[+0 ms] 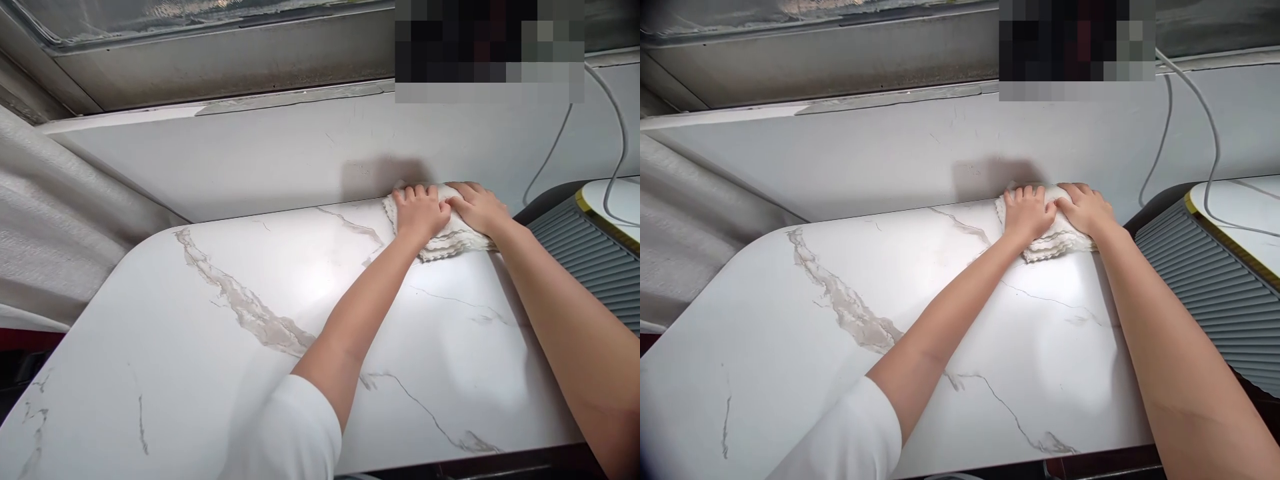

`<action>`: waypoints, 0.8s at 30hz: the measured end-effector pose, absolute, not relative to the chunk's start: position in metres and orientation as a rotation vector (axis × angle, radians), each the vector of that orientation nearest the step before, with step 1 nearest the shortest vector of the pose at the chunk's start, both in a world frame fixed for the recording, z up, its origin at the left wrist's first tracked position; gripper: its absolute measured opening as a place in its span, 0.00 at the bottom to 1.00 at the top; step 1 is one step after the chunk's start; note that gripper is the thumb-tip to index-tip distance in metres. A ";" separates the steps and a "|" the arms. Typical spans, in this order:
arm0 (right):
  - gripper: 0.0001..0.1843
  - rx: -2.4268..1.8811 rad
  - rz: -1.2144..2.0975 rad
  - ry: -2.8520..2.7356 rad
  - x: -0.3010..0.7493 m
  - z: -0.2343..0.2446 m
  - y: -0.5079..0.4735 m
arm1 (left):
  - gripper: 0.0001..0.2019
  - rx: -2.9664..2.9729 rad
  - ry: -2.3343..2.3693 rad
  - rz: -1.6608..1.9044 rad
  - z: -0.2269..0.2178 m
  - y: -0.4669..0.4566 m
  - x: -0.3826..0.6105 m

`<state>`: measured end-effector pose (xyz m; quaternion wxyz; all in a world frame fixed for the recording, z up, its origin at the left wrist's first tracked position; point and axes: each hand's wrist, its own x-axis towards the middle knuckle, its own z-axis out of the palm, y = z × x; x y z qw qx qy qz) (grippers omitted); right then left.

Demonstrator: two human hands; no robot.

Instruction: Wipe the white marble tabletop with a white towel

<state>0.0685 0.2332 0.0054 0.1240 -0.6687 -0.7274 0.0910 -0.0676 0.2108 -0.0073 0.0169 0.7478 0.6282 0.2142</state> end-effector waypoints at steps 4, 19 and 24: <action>0.32 -1.978 0.273 -2.113 0.076 0.007 0.232 | 0.22 2.340 1.948 0.661 -0.008 0.207 -0.058; 0.31 -2.098 0.295 -1.978 0.148 0.002 0.096 | 0.25 2.540 1.763 0.601 -0.004 0.088 -0.006; 0.30 -2.095 0.271 -1.965 0.163 -0.002 0.038 | 0.27 2.673 1.665 0.598 -0.003 0.032 0.000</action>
